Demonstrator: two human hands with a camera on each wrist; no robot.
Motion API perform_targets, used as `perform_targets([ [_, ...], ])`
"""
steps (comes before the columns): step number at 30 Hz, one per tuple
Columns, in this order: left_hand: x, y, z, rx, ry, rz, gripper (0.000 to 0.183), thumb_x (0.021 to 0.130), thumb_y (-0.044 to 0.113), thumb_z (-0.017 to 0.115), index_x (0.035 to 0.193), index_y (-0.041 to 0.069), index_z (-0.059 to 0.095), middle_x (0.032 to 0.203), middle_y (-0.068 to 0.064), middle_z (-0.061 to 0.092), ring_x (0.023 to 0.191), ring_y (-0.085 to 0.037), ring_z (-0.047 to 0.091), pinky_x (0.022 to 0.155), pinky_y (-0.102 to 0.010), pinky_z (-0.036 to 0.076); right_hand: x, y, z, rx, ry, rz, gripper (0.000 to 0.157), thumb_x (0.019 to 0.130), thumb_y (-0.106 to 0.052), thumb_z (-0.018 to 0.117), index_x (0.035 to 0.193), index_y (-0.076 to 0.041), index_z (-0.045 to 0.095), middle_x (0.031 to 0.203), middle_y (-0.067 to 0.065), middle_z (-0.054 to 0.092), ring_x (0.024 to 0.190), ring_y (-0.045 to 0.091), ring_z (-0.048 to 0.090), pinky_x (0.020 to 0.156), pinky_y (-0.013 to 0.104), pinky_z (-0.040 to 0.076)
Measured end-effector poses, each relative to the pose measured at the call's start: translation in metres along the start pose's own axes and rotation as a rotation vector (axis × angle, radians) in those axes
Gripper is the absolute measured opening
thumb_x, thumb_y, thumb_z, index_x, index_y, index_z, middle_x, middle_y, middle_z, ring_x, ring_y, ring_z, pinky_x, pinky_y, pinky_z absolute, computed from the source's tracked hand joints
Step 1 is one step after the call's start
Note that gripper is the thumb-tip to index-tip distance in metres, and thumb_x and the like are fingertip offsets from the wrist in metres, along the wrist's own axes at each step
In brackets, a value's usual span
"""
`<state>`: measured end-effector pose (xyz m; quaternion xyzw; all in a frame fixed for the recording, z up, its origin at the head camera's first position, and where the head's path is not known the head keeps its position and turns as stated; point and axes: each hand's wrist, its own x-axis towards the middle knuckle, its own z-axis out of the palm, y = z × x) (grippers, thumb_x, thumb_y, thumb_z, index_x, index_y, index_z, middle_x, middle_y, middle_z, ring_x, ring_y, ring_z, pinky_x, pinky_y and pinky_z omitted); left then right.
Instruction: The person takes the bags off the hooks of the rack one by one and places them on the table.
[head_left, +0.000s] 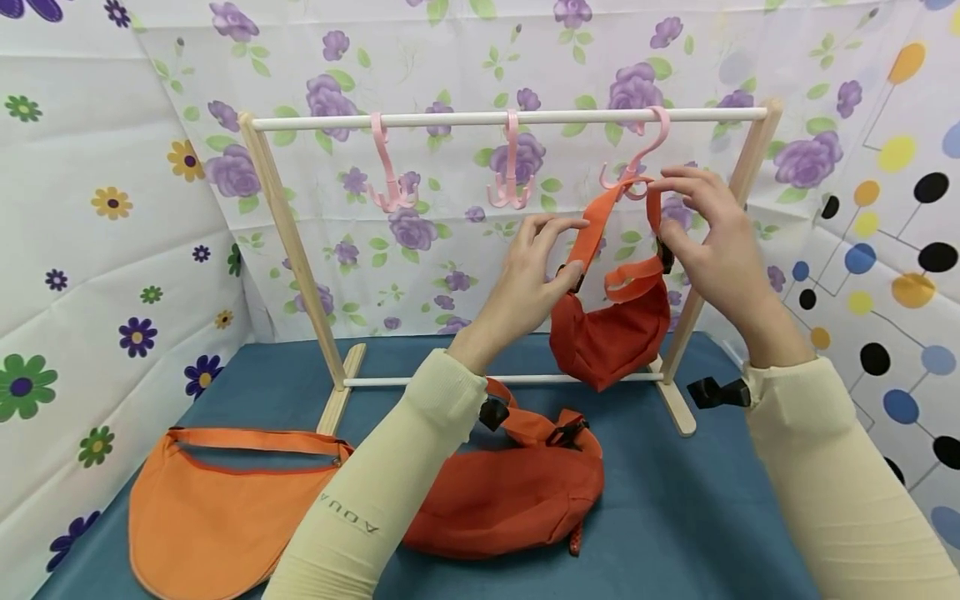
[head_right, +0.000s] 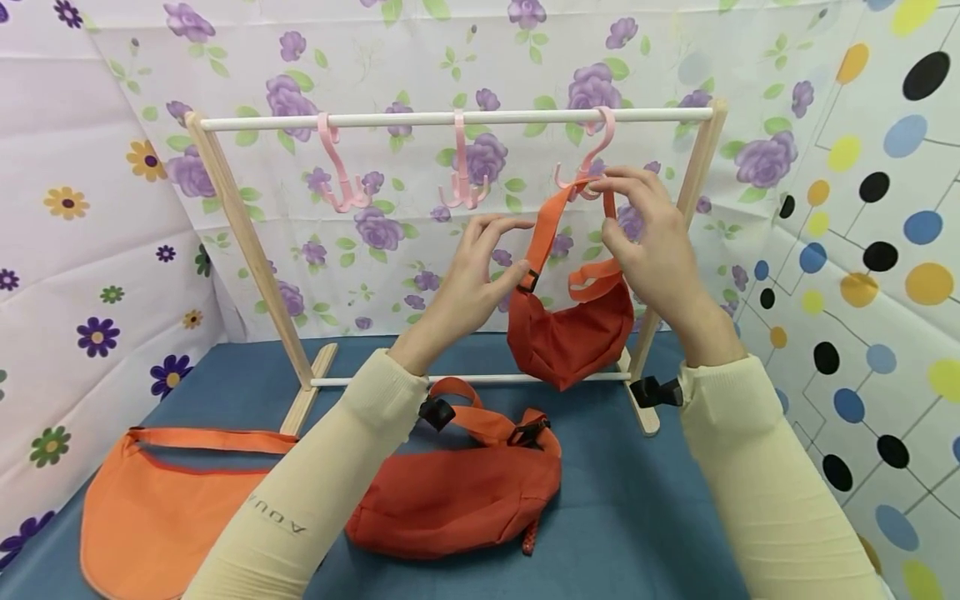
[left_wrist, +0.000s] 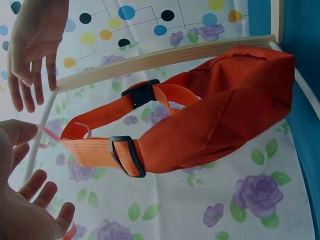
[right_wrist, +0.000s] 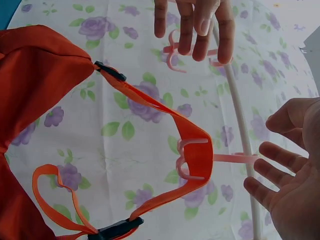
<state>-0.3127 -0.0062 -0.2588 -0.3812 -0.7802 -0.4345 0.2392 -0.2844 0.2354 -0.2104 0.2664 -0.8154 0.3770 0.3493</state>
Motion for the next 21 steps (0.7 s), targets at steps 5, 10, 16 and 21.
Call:
perform_targets([
  [5,0.009,0.001,0.004,0.03,0.002,-0.026,0.043,0.106,0.018,0.062,0.148,0.016,0.054,0.145,-0.008,0.043,0.134,-0.023,0.04,0.104,-0.039,0.041,0.01,0.0,-0.002,-0.048,0.034,-0.029,0.04,0.099,-0.001,0.054,0.137,-0.007,0.067,0.15,0.004,0.053,0.137,0.021,0.047,0.114,0.029,0.035],
  [10,0.019,0.002,0.007,0.052,-0.001,-0.059,0.044,0.106,0.02,0.062,0.149,0.018,0.053,0.146,-0.008,0.043,0.133,-0.021,0.041,0.105,-0.037,0.04,0.022,0.003,-0.004,-0.083,0.049,-0.043,0.04,0.098,0.0,0.054,0.136,-0.005,0.066,0.151,0.005,0.053,0.14,0.021,0.045,0.116,0.033,0.033],
  [16,0.031,0.002,0.009,0.028,-0.008,-0.05,0.048,0.105,0.021,0.063,0.152,0.017,0.049,0.145,-0.008,0.043,0.133,-0.02,0.042,0.107,-0.035,0.039,0.037,0.008,-0.006,-0.128,0.05,-0.065,0.041,0.097,0.003,0.054,0.136,-0.003,0.065,0.15,0.007,0.054,0.143,0.019,0.043,0.118,0.031,0.029],
  [21,0.037,0.0,0.011,0.031,-0.027,-0.065,0.051,0.107,0.025,0.061,0.154,0.019,0.045,0.146,-0.007,0.041,0.134,-0.019,0.04,0.108,-0.036,0.037,0.046,0.01,-0.006,-0.14,0.058,-0.06,0.042,0.096,0.005,0.055,0.136,-0.003,0.066,0.15,0.005,0.054,0.144,0.016,0.042,0.119,0.029,0.028],
])
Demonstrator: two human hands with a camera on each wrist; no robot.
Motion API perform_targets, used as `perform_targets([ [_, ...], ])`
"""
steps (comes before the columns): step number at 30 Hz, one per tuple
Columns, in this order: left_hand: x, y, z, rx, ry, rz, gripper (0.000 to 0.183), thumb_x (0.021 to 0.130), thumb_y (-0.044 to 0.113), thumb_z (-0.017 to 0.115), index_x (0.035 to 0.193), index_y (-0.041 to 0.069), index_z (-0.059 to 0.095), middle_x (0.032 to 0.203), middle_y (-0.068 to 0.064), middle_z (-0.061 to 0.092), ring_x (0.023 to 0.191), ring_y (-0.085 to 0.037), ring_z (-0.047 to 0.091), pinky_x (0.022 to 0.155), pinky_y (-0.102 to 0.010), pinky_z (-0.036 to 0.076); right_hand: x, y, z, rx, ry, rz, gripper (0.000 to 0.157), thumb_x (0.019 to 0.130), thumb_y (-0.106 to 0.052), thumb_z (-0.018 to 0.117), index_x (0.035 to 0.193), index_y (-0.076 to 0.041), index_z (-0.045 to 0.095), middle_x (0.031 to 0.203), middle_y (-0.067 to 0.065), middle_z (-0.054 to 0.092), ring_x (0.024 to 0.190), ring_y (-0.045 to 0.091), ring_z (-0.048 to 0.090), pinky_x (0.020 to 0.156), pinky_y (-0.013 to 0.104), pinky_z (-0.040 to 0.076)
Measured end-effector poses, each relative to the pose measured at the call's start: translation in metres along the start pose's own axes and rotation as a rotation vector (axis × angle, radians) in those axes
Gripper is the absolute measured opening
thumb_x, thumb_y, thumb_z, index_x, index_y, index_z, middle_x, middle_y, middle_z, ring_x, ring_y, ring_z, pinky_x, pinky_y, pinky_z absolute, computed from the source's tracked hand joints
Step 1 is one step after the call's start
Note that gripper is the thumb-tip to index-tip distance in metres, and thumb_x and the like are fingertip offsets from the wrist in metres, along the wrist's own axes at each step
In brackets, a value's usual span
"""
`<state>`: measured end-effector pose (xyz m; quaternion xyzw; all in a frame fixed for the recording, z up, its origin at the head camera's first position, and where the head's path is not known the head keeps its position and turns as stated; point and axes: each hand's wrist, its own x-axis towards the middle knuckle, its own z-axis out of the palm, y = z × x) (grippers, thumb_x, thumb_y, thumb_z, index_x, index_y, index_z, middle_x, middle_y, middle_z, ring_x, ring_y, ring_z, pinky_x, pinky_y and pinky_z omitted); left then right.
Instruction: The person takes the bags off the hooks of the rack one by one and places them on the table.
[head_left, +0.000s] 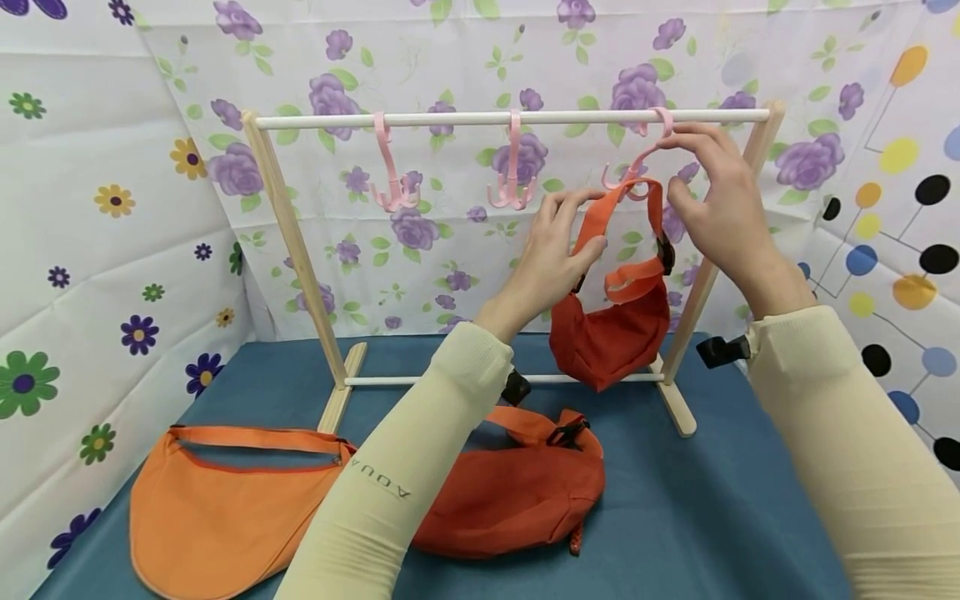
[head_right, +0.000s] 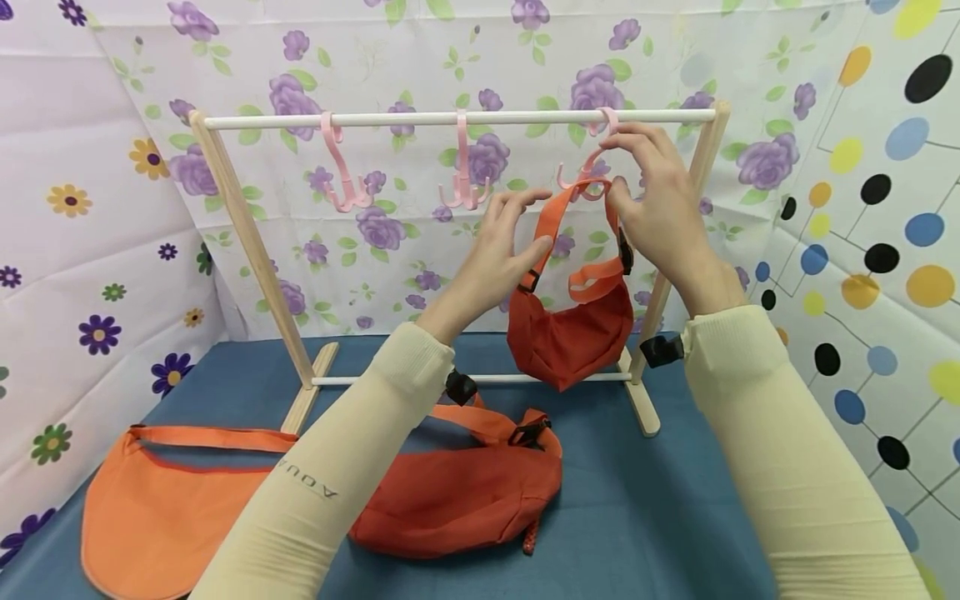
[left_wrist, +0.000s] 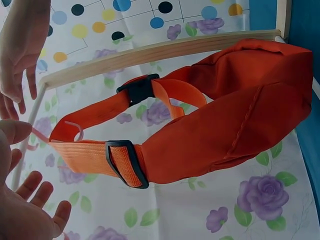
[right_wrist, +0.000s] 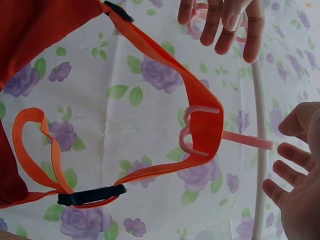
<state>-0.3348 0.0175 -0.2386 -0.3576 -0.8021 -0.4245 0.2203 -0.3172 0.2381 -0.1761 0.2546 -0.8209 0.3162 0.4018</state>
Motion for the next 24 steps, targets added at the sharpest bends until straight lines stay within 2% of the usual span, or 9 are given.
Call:
perform_targets([
  [5,0.006,0.0,0.003,0.026,-0.019,-0.041,0.051,0.108,0.026,0.058,0.156,0.021,0.041,0.148,-0.006,0.038,0.136,-0.019,0.038,0.112,-0.039,0.032,0.008,0.0,0.0,-0.026,0.01,-0.005,0.043,0.095,0.005,0.055,0.136,-0.004,0.066,0.15,0.005,0.055,0.144,0.015,0.042,0.119,0.027,0.027],
  [11,0.014,-0.002,0.007,0.041,-0.008,-0.061,0.053,0.107,0.024,0.058,0.157,0.022,0.04,0.149,-0.007,0.038,0.137,-0.019,0.038,0.111,-0.04,0.032,0.018,0.0,-0.002,-0.06,0.007,-0.028,0.044,0.096,0.005,0.055,0.138,-0.004,0.065,0.149,0.007,0.055,0.143,0.016,0.045,0.118,0.026,0.028],
  [20,0.024,-0.002,0.014,0.049,-0.021,-0.079,0.054,0.107,0.026,0.059,0.157,0.022,0.04,0.147,-0.004,0.038,0.131,-0.017,0.04,0.107,-0.036,0.032,0.027,0.005,-0.004,-0.103,-0.052,-0.021,0.048,0.097,0.002,0.057,0.145,-0.008,0.061,0.154,0.007,0.052,0.146,0.022,0.043,0.121,0.03,0.025],
  [24,0.028,-0.001,0.016,0.068,-0.019,-0.091,0.055,0.107,0.026,0.06,0.158,0.023,0.039,0.146,-0.004,0.039,0.13,-0.017,0.041,0.106,-0.036,0.032,0.032,0.008,-0.006,-0.141,-0.101,-0.035,0.049,0.099,0.001,0.059,0.148,-0.007,0.058,0.157,0.009,0.049,0.152,0.022,0.034,0.125,0.033,0.019],
])
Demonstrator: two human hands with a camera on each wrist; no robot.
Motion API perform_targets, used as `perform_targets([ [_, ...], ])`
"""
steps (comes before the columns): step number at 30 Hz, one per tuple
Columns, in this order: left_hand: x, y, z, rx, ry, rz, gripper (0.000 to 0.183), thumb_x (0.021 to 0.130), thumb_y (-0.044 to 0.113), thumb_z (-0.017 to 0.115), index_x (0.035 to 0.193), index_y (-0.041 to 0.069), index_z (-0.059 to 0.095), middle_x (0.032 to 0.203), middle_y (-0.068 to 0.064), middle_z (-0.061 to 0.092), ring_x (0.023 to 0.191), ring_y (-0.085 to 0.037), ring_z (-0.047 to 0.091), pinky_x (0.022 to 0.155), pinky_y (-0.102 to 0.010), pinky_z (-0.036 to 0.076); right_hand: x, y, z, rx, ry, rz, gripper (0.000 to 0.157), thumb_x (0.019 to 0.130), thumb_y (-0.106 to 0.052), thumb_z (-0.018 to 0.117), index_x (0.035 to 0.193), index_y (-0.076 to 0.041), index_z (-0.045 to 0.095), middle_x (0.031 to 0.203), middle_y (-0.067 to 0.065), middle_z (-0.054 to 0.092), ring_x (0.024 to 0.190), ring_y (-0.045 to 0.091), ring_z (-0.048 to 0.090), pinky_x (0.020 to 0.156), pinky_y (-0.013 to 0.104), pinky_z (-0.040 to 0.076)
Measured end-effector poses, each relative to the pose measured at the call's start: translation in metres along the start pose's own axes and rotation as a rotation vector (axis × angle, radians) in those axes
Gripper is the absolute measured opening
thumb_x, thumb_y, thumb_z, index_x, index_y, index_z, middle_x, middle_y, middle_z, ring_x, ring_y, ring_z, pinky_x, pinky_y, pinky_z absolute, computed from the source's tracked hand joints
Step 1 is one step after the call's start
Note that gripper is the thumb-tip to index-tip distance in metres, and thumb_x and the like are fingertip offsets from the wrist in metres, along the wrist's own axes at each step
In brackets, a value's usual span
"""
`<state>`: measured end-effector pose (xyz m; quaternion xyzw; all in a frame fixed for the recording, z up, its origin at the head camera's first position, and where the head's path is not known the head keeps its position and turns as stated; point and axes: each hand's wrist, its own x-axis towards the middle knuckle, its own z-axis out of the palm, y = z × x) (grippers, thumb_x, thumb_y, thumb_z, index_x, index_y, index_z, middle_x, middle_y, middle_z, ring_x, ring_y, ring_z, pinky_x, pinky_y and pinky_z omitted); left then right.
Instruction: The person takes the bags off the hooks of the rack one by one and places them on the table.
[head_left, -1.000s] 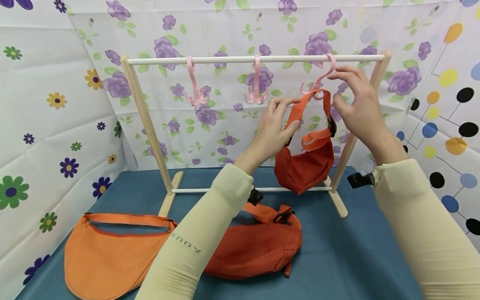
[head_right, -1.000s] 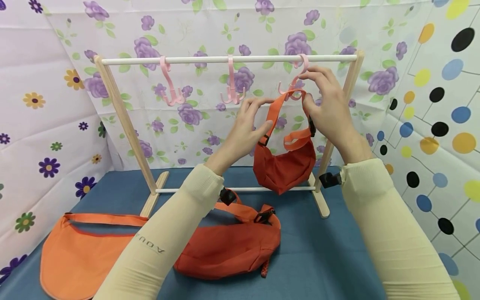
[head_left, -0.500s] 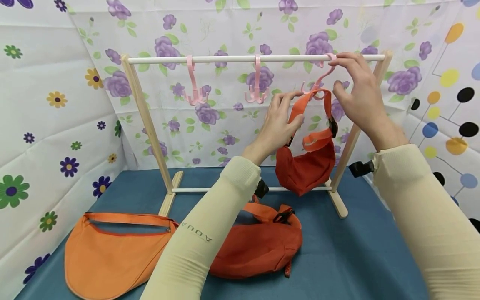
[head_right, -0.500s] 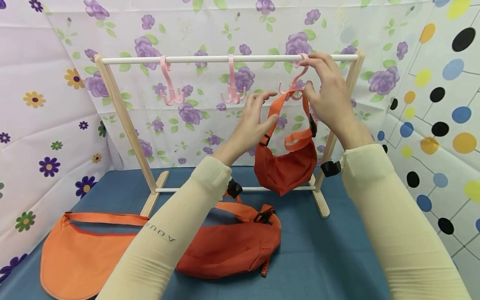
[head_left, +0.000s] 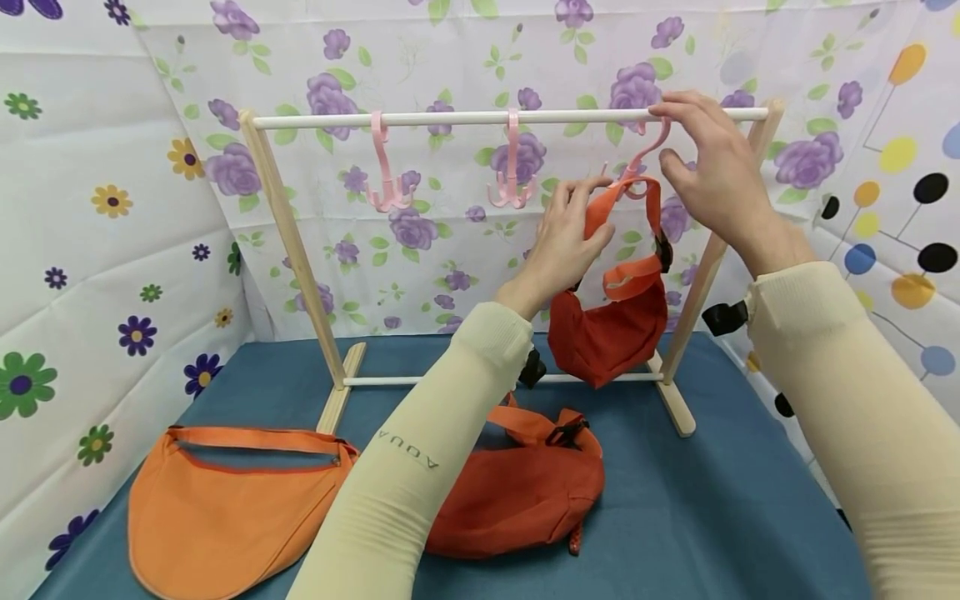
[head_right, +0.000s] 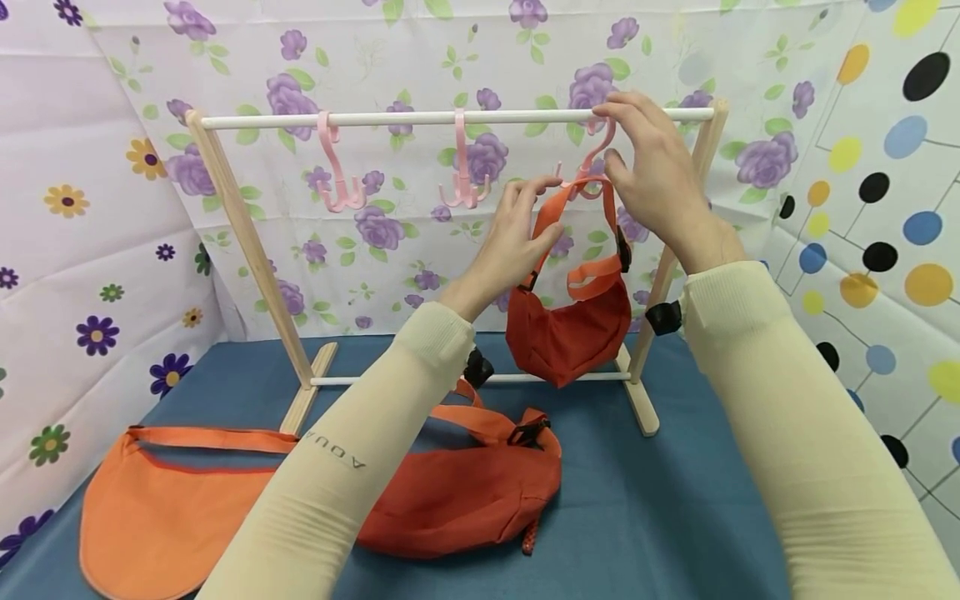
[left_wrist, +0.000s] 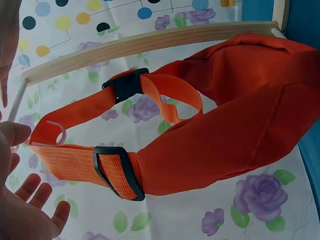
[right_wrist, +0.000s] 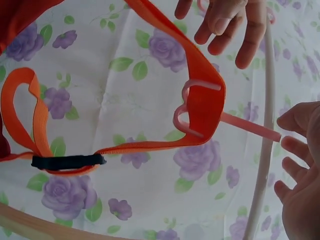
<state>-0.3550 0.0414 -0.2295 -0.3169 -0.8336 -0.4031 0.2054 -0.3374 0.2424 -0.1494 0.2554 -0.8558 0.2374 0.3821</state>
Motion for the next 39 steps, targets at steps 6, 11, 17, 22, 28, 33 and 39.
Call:
perform_targets([
  [6,0.006,0.002,0.002,0.023,-0.009,-0.014,0.057,0.108,0.027,0.058,0.16,0.024,0.036,0.149,-0.003,0.038,0.133,-0.016,0.04,0.107,-0.036,0.033,0.006,0.005,-0.004,-0.054,-0.074,-0.009,0.053,0.101,-0.003,0.061,0.153,-0.005,0.051,0.162,0.012,0.043,0.157,0.023,0.023,0.127,0.037,0.01],
  [11,0.011,0.004,0.004,0.063,-0.023,-0.025,0.056,0.108,0.028,0.057,0.16,0.025,0.036,0.15,-0.003,0.036,0.135,-0.017,0.039,0.109,-0.038,0.033,0.009,0.008,-0.004,-0.074,-0.106,0.002,0.055,0.102,-0.006,0.062,0.155,-0.007,0.049,0.164,0.01,0.041,0.158,0.023,0.022,0.127,0.038,0.01],
  [17,0.016,0.002,0.012,0.162,-0.033,-0.025,0.058,0.108,0.028,0.057,0.161,0.024,0.034,0.151,-0.004,0.036,0.134,-0.02,0.042,0.108,-0.039,0.035,0.012,0.011,-0.003,-0.105,-0.139,0.009,0.054,0.103,-0.007,0.061,0.155,-0.007,0.049,0.165,0.009,0.039,0.158,0.024,0.021,0.127,0.039,0.009],
  [22,0.02,0.001,0.013,0.167,-0.03,-0.045,0.062,0.107,0.027,0.056,0.163,0.025,0.03,0.151,-0.005,0.036,0.133,-0.021,0.043,0.106,-0.038,0.038,0.014,0.01,-0.003,-0.169,-0.159,-0.025,0.054,0.103,-0.004,0.061,0.156,-0.006,0.048,0.164,0.011,0.039,0.156,0.03,0.027,0.128,0.045,0.009],
  [28,0.025,0.001,0.013,0.088,-0.057,-0.09,0.061,0.108,0.024,0.054,0.164,0.023,0.028,0.149,-0.008,0.038,0.122,-0.017,0.047,0.1,-0.03,0.041,0.018,0.008,-0.001,-0.211,-0.138,-0.057,0.053,0.102,0.002,0.058,0.154,-0.009,0.052,0.159,0.012,0.048,0.146,0.038,0.043,0.126,0.048,0.019],
  [33,0.026,0.002,0.012,0.015,-0.058,-0.145,0.057,0.109,0.021,0.052,0.162,0.022,0.029,0.144,-0.01,0.043,0.101,-0.015,0.058,0.088,-0.028,0.048,0.022,0.006,0.001,-0.211,-0.127,-0.056,0.052,0.101,0.004,0.059,0.151,-0.01,0.056,0.154,0.012,0.054,0.142,0.04,0.047,0.125,0.048,0.023],
  [39,0.028,0.002,0.011,0.03,-0.029,-0.159,0.052,0.108,0.018,0.054,0.157,0.02,0.037,0.129,-0.008,0.053,0.099,-0.016,0.056,0.083,-0.029,0.049,0.025,0.004,0.005,-0.198,-0.119,-0.04,0.052,0.101,0.004,0.058,0.15,-0.011,0.057,0.152,0.012,0.056,0.14,0.04,0.049,0.124,0.047,0.025],
])
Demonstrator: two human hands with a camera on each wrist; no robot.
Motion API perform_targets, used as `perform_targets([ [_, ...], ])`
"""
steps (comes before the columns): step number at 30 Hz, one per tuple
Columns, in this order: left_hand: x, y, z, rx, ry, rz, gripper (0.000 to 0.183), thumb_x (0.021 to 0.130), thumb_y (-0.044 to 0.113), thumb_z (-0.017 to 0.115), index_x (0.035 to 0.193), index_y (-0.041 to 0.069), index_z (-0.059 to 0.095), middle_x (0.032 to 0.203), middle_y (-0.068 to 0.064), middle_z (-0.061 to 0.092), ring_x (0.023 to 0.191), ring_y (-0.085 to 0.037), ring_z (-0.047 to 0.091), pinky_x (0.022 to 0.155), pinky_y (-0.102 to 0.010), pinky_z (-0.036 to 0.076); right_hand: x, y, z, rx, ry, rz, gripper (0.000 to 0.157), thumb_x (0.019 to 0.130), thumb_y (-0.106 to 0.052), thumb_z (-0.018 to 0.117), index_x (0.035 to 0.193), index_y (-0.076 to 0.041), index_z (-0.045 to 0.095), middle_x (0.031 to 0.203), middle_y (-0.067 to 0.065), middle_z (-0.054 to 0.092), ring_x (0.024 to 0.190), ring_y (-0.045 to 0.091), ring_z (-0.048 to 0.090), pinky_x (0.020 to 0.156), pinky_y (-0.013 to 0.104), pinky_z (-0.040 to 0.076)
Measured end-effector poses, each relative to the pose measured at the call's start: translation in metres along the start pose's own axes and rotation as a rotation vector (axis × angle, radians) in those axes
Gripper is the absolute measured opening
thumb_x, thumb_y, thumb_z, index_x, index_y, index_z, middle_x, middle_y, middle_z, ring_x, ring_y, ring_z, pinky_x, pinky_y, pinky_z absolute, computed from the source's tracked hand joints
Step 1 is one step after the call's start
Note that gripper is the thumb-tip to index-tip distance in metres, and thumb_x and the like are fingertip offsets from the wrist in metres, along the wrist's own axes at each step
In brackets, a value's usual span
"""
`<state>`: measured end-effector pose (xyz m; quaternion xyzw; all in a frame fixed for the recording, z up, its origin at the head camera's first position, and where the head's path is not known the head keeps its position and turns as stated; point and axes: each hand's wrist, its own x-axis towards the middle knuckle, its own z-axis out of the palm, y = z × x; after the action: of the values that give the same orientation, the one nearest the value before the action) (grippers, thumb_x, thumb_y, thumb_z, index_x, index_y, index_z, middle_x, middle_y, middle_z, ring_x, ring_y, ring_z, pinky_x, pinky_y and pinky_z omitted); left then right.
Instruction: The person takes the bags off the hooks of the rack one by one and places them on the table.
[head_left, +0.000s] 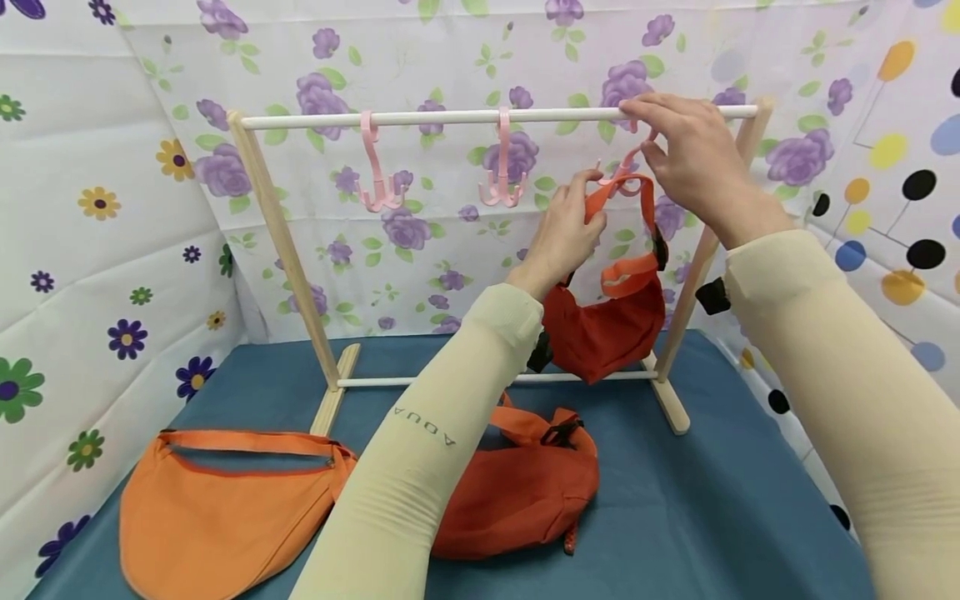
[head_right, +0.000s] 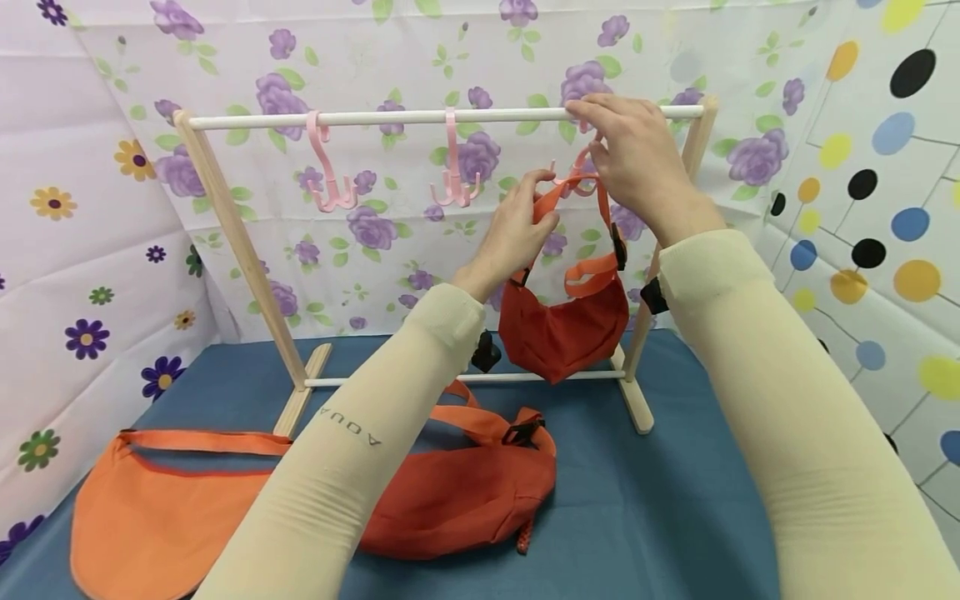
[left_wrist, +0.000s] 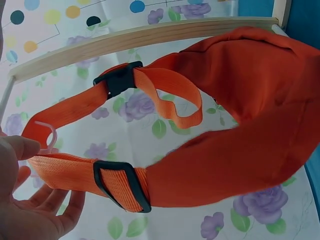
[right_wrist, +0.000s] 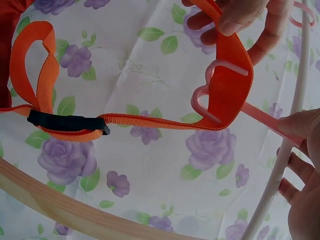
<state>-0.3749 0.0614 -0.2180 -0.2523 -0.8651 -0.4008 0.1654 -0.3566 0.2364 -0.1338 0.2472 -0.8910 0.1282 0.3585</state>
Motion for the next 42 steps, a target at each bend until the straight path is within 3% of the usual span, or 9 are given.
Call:
perform_targets([
  [4,0.0,0.001,-0.003,0.006,0.021,0.006,0.044,0.108,0.019,0.056,0.151,0.02,0.045,0.123,-0.007,0.054,0.1,-0.018,0.055,0.084,-0.03,0.048,0.001,-0.002,0.0,0.001,-0.007,0.017,0.052,0.101,0.004,0.058,0.151,-0.012,0.057,0.152,0.012,0.056,0.142,0.04,0.048,0.124,0.047,0.024],
  [15,0.0,0.007,-0.01,-0.011,0.021,0.019,0.034,0.11,0.024,0.053,0.144,0.022,0.051,0.13,-0.007,0.053,0.098,-0.017,0.055,0.078,-0.027,0.049,0.005,-0.005,-0.003,-0.004,-0.051,0.054,0.054,0.101,0.004,0.058,0.153,-0.013,0.054,0.153,0.016,0.054,0.145,0.04,0.044,0.125,0.05,0.022],
  [29,-0.001,0.023,-0.015,-0.018,0.083,0.108,0.029,0.109,0.023,0.055,0.138,0.019,0.057,0.123,-0.007,0.055,0.096,-0.017,0.055,0.076,-0.024,0.047,0.005,-0.007,-0.005,0.002,-0.057,0.058,0.054,0.102,0.004,0.057,0.153,-0.014,0.055,0.152,0.015,0.055,0.141,0.041,0.048,0.124,0.052,0.024],
  [42,-0.006,0.029,-0.015,-0.061,0.098,0.148,0.028,0.108,0.024,0.058,0.136,0.02,0.06,0.125,-0.002,0.059,0.106,-0.015,0.055,0.085,-0.025,0.045,0.002,-0.007,-0.01,0.002,-0.098,0.076,0.055,0.102,0.004,0.056,0.154,-0.014,0.053,0.153,0.017,0.054,0.136,0.046,0.05,0.123,0.057,0.025],
])
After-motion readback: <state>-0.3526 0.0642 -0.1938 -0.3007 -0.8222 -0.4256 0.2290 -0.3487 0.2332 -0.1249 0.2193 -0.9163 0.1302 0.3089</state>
